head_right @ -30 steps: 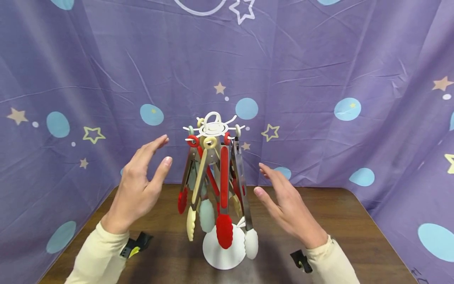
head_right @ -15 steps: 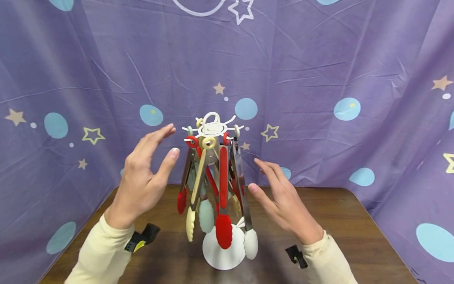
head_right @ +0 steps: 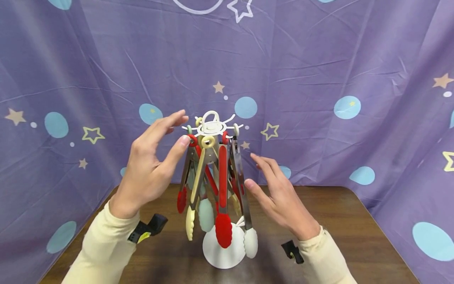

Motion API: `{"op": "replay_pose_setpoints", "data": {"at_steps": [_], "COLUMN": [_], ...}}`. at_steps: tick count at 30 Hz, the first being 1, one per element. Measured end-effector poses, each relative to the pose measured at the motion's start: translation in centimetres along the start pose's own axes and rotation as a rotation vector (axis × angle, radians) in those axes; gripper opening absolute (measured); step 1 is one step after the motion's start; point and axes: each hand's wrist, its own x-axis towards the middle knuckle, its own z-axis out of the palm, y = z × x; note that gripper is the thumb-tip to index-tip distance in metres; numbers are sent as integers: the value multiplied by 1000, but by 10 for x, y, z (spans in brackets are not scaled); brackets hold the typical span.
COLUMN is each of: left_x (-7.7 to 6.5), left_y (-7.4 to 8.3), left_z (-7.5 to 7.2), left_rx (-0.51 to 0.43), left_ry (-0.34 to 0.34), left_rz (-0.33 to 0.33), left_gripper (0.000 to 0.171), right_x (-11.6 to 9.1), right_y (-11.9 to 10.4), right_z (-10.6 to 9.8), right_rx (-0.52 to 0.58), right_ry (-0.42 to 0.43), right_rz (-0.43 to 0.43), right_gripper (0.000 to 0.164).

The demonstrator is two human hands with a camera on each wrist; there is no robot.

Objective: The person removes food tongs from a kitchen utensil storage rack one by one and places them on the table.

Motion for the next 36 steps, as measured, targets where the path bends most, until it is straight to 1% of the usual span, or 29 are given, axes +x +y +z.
{"op": "replay_pose_setpoints", "data": {"at_steps": [3, 9, 15, 24, 29, 36], "left_x": [5, 13, 22, 34, 40, 44], "left_y": [4, 11, 15, 19, 19, 19], "left_z": [1, 4, 6, 12, 17, 21], "left_rx": [-21, -54, -36, -15, -12, -22], "left_ry": [-11, -56, -110, -161, -160, -116], "left_rz": [-2, -43, -75, -120, -112, -124], "left_gripper": [46, 46, 46, 41, 37, 33], "right_x": [1, 2, 3, 4, 5, 4], "right_y": [-1, -2, -2, -5, -7, -7], "right_z": [0, -1, 0, -1, -1, -1], "right_rx": [6, 8, 13, 12, 11, 14], "right_ry": [0, -3, -4, -13, -19, -23], "right_rz": [0, 5, -2, 7, 15, 17], "right_gripper": [57, 57, 56, 56, 57, 55]}}
